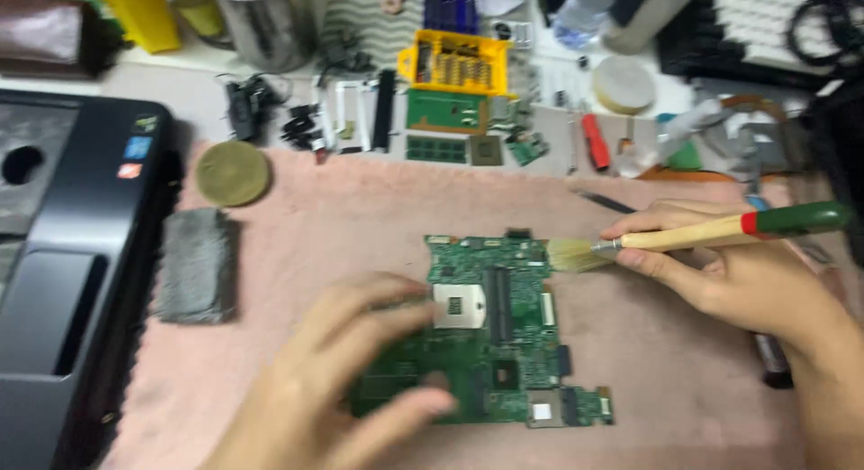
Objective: The person cleans a green laptop motherboard with a brush. They hold the board with one hand and use the brush to sweep dust off various components and connectors on the surface.
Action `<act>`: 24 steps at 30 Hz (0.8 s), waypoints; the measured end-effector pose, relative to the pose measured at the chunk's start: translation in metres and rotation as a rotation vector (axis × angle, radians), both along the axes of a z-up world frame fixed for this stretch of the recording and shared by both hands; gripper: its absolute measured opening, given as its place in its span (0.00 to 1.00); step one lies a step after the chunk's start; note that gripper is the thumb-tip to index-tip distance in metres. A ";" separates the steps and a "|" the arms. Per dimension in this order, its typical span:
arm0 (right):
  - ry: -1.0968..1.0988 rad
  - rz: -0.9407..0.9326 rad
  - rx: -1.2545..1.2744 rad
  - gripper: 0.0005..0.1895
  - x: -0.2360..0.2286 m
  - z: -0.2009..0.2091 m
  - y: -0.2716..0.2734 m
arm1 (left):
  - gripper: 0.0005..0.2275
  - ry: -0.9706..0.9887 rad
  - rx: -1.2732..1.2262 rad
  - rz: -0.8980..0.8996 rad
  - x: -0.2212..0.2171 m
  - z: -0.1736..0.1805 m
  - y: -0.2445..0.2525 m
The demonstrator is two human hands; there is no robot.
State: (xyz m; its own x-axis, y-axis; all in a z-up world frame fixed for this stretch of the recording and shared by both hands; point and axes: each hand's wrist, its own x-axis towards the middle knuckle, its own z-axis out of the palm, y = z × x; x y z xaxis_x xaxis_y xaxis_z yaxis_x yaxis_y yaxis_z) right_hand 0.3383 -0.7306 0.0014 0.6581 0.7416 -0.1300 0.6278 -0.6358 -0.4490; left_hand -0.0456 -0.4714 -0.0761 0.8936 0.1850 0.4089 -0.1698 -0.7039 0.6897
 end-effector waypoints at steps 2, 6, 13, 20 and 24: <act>-0.035 -0.005 -0.003 0.17 0.011 0.004 -0.015 | 0.27 -0.016 -0.012 -0.021 0.072 0.020 0.037; 0.027 -0.143 -0.043 0.19 -0.003 0.023 0.010 | 0.22 0.037 -0.044 0.097 0.076 0.009 0.028; 0.200 0.377 0.305 0.15 -0.061 0.006 0.112 | 0.15 0.011 -0.092 0.130 0.093 -0.010 0.014; 0.144 0.396 0.110 0.18 -0.034 -0.022 0.080 | 0.20 0.005 0.045 0.145 0.089 -0.035 0.019; 0.065 0.202 -0.056 0.22 -0.003 -0.010 0.011 | 0.20 0.032 0.059 0.168 0.089 -0.044 0.018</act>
State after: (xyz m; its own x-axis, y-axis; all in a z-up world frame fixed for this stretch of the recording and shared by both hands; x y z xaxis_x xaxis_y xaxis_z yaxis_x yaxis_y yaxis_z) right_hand 0.3355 -0.7192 -0.0083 0.4857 0.8480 -0.2120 0.7158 -0.5250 -0.4604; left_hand 0.0436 -0.4538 -0.1199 0.8648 0.3092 0.3955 -0.0251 -0.7603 0.6491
